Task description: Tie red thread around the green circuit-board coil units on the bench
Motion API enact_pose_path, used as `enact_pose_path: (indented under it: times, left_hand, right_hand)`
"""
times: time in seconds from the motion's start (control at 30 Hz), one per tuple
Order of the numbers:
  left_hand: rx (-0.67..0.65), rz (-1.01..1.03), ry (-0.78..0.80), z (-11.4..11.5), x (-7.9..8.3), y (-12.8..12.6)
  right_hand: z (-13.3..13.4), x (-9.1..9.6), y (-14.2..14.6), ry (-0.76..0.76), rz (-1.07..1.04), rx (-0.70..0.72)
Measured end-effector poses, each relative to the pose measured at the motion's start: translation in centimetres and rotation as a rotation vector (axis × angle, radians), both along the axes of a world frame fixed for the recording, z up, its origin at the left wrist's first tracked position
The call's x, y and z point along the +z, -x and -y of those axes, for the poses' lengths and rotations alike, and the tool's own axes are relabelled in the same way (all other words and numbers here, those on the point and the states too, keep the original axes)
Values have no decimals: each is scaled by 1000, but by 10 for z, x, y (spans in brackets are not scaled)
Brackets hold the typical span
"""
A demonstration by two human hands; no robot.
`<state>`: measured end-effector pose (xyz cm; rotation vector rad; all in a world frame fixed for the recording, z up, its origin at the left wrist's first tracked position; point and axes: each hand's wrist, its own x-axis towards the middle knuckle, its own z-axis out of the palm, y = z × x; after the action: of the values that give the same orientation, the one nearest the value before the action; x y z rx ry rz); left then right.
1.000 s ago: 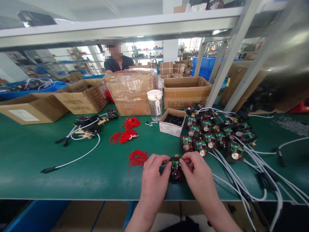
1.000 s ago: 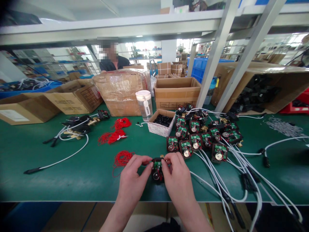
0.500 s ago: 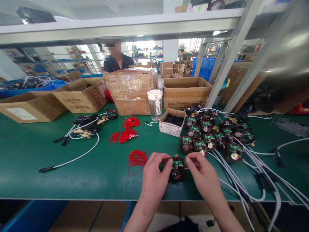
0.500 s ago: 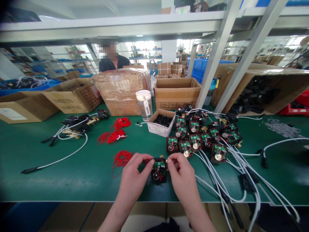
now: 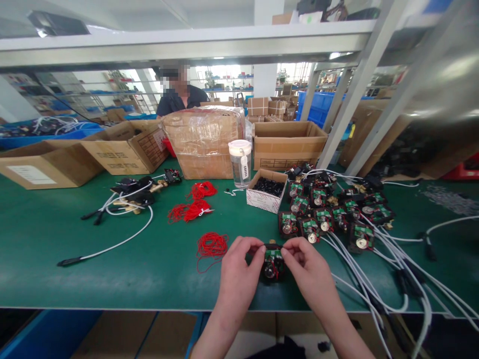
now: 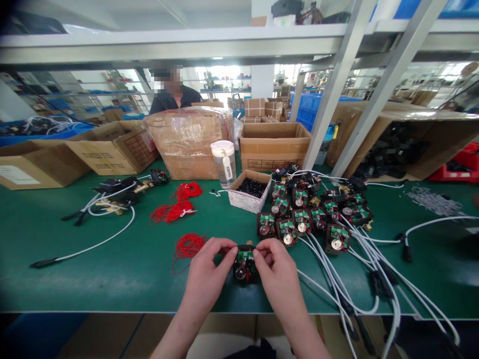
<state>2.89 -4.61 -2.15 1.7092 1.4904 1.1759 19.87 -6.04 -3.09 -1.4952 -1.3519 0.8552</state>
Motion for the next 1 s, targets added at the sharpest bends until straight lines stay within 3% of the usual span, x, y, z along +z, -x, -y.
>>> enact_pose_path:
  times: [0.6, 0.83, 1.0]
  left_hand:
    - [-22, 7, -9, -4, 1, -1]
    - [-67, 55, 17, -2, -2, 4]
    - [-89, 73, 16, 0, -6, 9]
  right_hand:
    - [-9, 5, 7, -58, 83, 26]
    - [-8, 3, -5, 47, -147, 106]
    - [-7, -2, -8, 18, -132, 101]
